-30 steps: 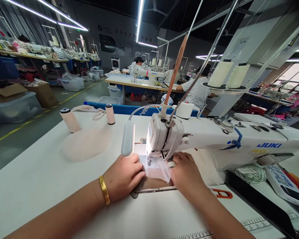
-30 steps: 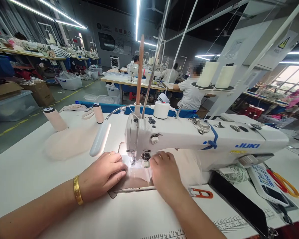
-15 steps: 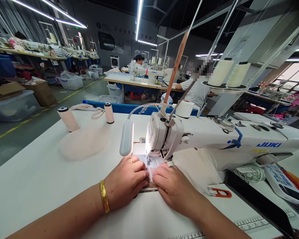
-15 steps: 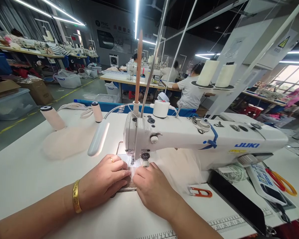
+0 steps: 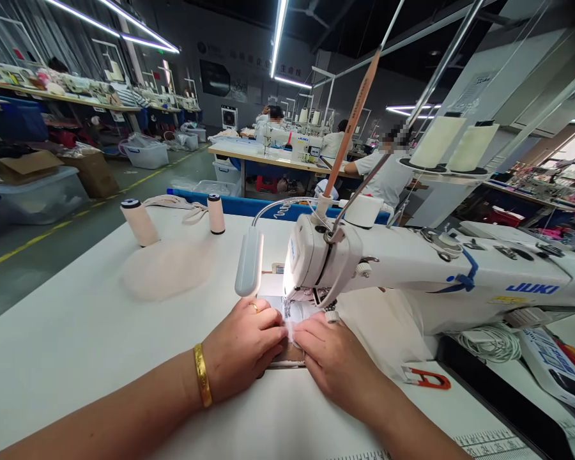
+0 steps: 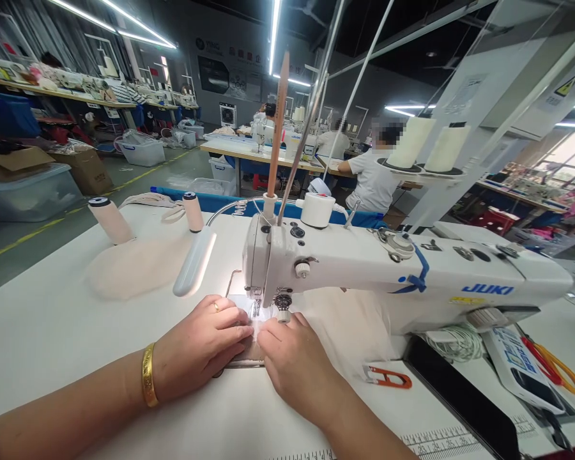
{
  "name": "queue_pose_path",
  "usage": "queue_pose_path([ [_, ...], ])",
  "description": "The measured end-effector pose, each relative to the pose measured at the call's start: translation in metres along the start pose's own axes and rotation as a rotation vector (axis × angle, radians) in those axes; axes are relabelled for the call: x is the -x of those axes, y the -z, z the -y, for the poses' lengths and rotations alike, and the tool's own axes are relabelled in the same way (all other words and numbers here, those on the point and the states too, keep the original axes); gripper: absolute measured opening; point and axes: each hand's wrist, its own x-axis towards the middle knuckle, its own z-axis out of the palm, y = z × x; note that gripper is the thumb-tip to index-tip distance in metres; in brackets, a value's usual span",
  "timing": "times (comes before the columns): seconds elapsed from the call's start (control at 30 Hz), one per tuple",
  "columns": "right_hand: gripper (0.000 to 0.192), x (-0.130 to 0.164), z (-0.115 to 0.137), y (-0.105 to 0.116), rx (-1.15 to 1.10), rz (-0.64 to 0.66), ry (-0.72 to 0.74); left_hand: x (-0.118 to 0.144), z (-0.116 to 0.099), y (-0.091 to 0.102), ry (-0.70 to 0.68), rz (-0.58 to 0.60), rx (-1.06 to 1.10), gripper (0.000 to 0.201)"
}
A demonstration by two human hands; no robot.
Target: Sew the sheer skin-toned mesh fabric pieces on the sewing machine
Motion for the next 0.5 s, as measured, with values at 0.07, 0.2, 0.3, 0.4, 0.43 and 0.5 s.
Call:
queue_pose_path([
  [0.07,0.025,0.000,0.000,-0.001,0.000,-0.004,-0.003,0.000,-0.001,0.000,-0.015,-0.013,0.008,0.024],
  [0.2,0.027,-0.003,-0.001,-0.003,0.015,-0.021,-0.018,-0.002,0.001,0.000,-0.016,-0.008,0.009,0.028],
  [0.3,0.027,-0.006,-0.002,-0.005,0.044,-0.033,-0.032,-0.004,0.004,0.000,-0.003,-0.008,-0.001,0.028],
  [0.4,0.029,-0.008,-0.003,-0.005,0.050,-0.045,-0.042,-0.006,0.007,0.000,0.008,-0.012,-0.022,0.030],
  [0.43,0.029,-0.008,-0.003,-0.006,0.050,-0.051,-0.045,-0.006,0.008,0.000,0.013,-0.011,-0.030,0.031],
  [0.5,0.031,-0.008,-0.004,-0.007,0.053,-0.062,-0.050,-0.007,0.009,0.000,0.024,-0.005,-0.044,0.032],
])
